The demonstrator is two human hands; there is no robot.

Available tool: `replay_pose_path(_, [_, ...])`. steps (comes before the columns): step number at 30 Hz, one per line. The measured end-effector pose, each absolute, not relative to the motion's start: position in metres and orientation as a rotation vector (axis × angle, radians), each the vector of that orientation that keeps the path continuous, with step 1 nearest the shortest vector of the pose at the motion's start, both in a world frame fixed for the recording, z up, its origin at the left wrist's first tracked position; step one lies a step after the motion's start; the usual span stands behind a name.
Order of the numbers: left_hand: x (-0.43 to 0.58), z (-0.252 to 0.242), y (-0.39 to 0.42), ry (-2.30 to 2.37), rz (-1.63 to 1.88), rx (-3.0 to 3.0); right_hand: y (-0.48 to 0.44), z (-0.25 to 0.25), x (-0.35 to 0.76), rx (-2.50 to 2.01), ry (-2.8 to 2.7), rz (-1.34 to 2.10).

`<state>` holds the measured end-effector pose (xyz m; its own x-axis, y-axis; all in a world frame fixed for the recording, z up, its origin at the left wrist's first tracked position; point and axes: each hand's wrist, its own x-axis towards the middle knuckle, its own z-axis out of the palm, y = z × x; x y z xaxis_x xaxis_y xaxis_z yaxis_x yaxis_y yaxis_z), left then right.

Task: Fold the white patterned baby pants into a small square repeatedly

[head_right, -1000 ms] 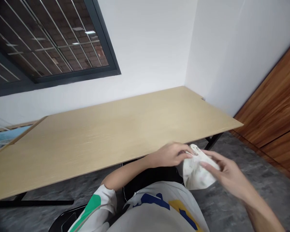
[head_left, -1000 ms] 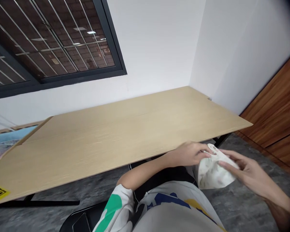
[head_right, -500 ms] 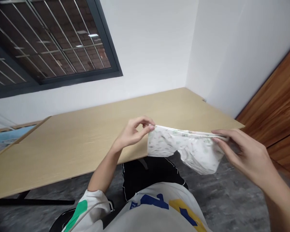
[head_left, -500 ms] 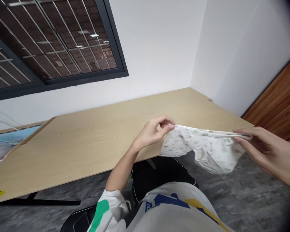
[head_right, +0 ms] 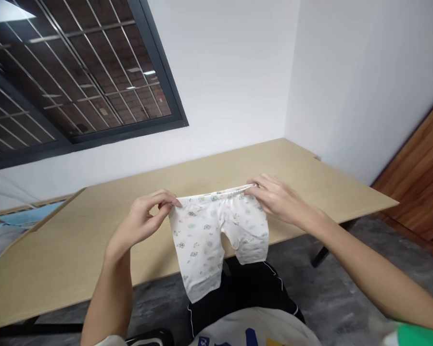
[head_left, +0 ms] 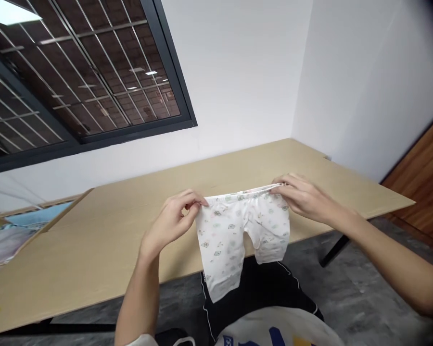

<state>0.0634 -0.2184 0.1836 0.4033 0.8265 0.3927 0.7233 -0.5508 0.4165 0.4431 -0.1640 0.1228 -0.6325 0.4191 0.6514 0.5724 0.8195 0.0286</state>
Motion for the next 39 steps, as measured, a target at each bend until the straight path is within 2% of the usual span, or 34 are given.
replay_pose_path(5, [0.031,0.149,-0.157,1.716,0.589,2.498,-0.08,0.09,0.394,-0.754,-2.461,-0.332])
replay_pose_path(14, [0.005,0.055,-0.049,2.083,-0.027,2.385,0.047,0.005,0.314,-0.936,-2.687,-0.035])
replay_pose_path(19, [-0.002,0.023,-0.002,2.112,-0.04,2.348,0.099,-0.029,0.291,-1.022,-2.699,0.006])
replay_pose_path(27, [-0.015,-0.01,0.054,2.197,-0.017,2.239,0.149,-0.045,0.272,-1.046,-2.649,0.087])
replay_pose_path(39, [-0.001,-0.025,0.059,2.252,0.161,2.161,0.168,-0.052,0.269,-1.061,-2.523,0.072])
